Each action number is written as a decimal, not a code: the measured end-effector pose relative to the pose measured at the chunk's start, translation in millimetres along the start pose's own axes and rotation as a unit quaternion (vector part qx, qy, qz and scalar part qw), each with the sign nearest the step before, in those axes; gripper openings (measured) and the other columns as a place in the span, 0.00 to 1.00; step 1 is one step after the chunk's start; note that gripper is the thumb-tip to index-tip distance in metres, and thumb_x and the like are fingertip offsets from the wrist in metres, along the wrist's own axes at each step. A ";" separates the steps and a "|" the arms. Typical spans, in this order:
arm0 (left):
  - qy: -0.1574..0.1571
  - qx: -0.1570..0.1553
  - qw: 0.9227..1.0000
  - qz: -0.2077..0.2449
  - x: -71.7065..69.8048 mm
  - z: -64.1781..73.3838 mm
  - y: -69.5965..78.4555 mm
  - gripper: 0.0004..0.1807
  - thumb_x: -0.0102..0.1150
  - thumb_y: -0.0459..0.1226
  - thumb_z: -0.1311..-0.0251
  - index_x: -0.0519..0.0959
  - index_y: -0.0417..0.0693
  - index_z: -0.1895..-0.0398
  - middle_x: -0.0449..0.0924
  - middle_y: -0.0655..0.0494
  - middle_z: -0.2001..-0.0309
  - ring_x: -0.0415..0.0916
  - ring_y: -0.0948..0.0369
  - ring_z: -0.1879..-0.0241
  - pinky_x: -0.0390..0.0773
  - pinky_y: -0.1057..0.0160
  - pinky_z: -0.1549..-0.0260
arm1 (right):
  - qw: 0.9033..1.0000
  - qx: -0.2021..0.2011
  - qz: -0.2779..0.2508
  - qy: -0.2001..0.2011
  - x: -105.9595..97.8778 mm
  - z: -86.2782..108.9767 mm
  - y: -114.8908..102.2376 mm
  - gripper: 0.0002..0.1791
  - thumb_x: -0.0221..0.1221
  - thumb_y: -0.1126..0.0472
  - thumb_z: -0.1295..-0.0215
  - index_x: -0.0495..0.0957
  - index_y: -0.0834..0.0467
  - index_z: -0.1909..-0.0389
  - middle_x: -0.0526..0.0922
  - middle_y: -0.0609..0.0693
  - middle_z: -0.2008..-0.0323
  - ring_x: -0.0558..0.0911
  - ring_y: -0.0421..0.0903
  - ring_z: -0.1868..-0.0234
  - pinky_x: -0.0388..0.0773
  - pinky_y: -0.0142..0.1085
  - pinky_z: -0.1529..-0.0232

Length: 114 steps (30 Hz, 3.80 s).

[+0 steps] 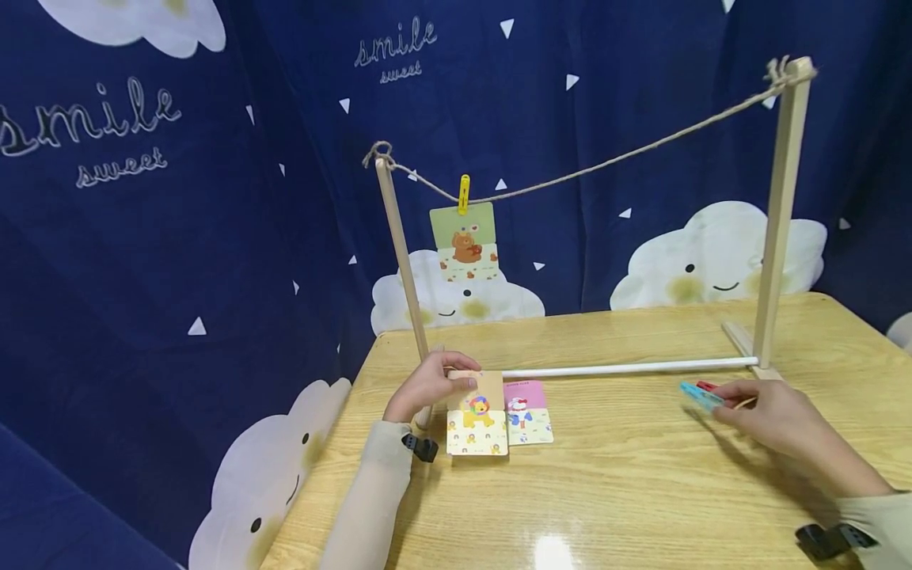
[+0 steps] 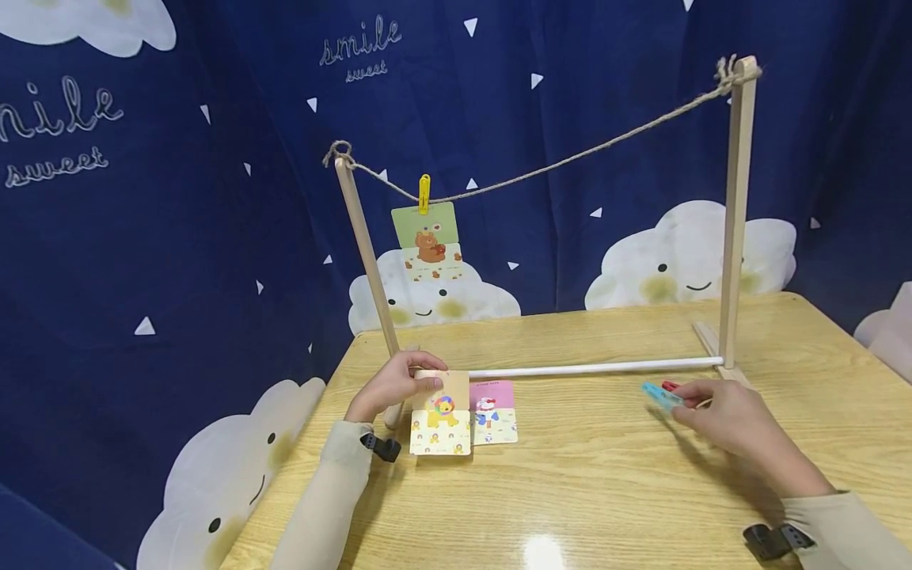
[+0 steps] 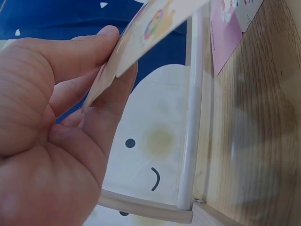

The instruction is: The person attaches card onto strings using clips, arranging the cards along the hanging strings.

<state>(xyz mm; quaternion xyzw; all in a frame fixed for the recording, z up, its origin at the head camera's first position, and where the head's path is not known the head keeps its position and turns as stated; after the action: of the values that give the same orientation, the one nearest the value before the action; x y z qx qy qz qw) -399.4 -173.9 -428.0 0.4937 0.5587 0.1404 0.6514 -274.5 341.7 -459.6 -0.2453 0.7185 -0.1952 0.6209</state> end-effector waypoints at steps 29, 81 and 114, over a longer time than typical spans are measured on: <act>-0.002 0.007 1.000 0.009 0.3 -3.4 6.3 0.12 0.71 0.38 0.35 0.87 0.57 0.49 0.85 0.57 0.49 0.78 0.58 0.63 0.78 0.59 0.59 | 0.999 -0.010 0.014 0.037 -7.2 0.2 -6.9 0.21 0.70 0.50 0.36 0.86 0.62 0.50 0.88 0.52 0.63 0.78 0.35 0.70 0.70 0.34 0.73; 0.007 0.035 0.999 -0.030 3.3 3.3 22.8 0.12 0.71 0.38 0.35 0.87 0.58 0.50 0.87 0.59 0.53 0.73 0.63 0.73 0.75 0.63 0.68 | 0.997 -0.036 -0.003 0.065 -4.0 -6.4 -30.3 0.19 0.71 0.52 0.38 0.87 0.59 0.52 0.88 0.50 0.64 0.78 0.37 0.68 0.71 0.33 0.73; 0.003 0.050 0.999 -0.020 5.5 0.2 30.3 0.11 0.70 0.38 0.34 0.87 0.56 0.50 0.87 0.61 0.54 0.80 0.62 0.68 0.78 0.63 0.67 | 0.996 -0.045 0.002 0.076 -10.7 -8.9 -33.7 0.19 0.71 0.53 0.39 0.87 0.61 0.53 0.87 0.49 0.67 0.77 0.34 0.71 0.71 0.33 0.74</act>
<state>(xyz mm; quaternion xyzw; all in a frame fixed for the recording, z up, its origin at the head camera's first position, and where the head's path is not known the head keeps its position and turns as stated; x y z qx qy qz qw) -386.2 -155.7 -407.1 0.5137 0.5768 0.1004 0.6272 -278.4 320.7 -430.0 -0.2561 0.7721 -0.1789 0.5535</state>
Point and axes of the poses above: each hand's wrist, its own z-axis away from the middle knuckle, its own x-axis out of the palm, y = z × x, the point moved 1 cm from there along -z, towards the middle knuckle
